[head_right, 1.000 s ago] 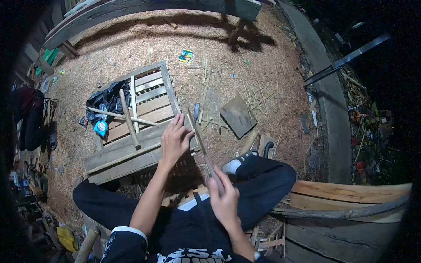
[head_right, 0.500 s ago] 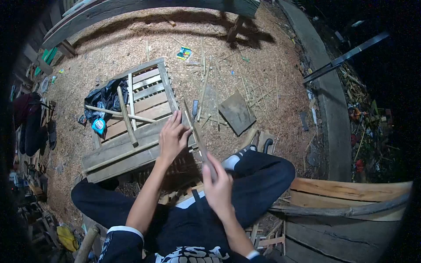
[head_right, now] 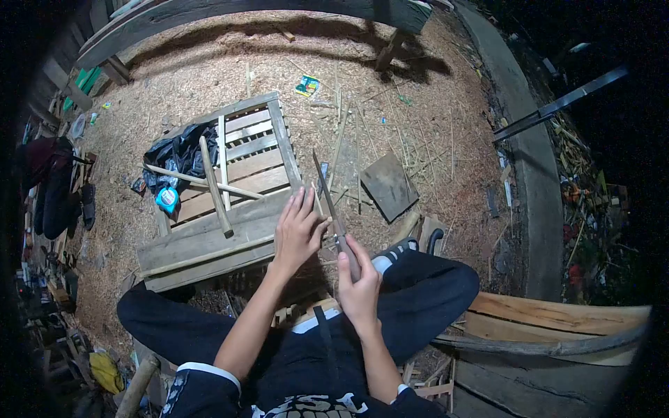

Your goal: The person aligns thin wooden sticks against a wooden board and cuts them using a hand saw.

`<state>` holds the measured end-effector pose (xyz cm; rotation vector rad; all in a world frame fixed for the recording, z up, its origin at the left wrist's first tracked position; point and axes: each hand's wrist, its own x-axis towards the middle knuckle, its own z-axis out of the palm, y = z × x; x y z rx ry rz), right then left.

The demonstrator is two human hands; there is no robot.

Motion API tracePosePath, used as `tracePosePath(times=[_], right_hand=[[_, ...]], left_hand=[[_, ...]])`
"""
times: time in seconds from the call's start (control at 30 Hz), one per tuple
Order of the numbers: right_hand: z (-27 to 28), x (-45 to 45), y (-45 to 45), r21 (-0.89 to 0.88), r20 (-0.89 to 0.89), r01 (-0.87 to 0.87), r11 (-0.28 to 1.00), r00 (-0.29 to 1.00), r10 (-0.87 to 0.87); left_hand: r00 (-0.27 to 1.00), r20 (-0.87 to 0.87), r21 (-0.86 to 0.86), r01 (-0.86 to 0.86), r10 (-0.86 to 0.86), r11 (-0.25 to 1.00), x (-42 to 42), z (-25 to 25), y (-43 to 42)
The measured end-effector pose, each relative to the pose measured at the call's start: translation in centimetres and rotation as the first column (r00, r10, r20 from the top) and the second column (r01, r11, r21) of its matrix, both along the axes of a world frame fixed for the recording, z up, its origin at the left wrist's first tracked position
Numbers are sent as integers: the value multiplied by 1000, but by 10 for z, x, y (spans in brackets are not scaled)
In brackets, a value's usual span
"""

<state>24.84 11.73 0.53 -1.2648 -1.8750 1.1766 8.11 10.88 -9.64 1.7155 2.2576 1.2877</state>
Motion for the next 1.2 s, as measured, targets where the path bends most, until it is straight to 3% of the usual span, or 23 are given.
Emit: tracePosePath(times=[0.23,0.33,0.57,0.83,1.0,1.1,1.2], right_hand=[[-8,-5,2,-8,-7,2,1000,1000,-2],[-9,-19,3,53,-21,-27,998,999,28],[-7,-17,2,62,-29,-25,998,999,27],[37,38,-34,-75,62,-29,997,998,33],[25,33,-37,-166,35,41,985,999,-35],[2,10,-25,-49,-3,19,999,1000,-19],[12,2,-26,-53,11,11,999,1000,-11]], left_hand=[[999,-31,-38,23,-24,999,-11,4,2],[998,58,-28,29,-28,999,-26,4,1],[999,-29,-31,45,-46,998,-28,2,2],[999,16,-8,38,-38,999,-29,4,4],[997,8,-33,73,-73,997,-28,4,2],[997,0,-22,78,-78,997,-28,6,5],[999,7,-31,32,-32,999,-27,4,4]])
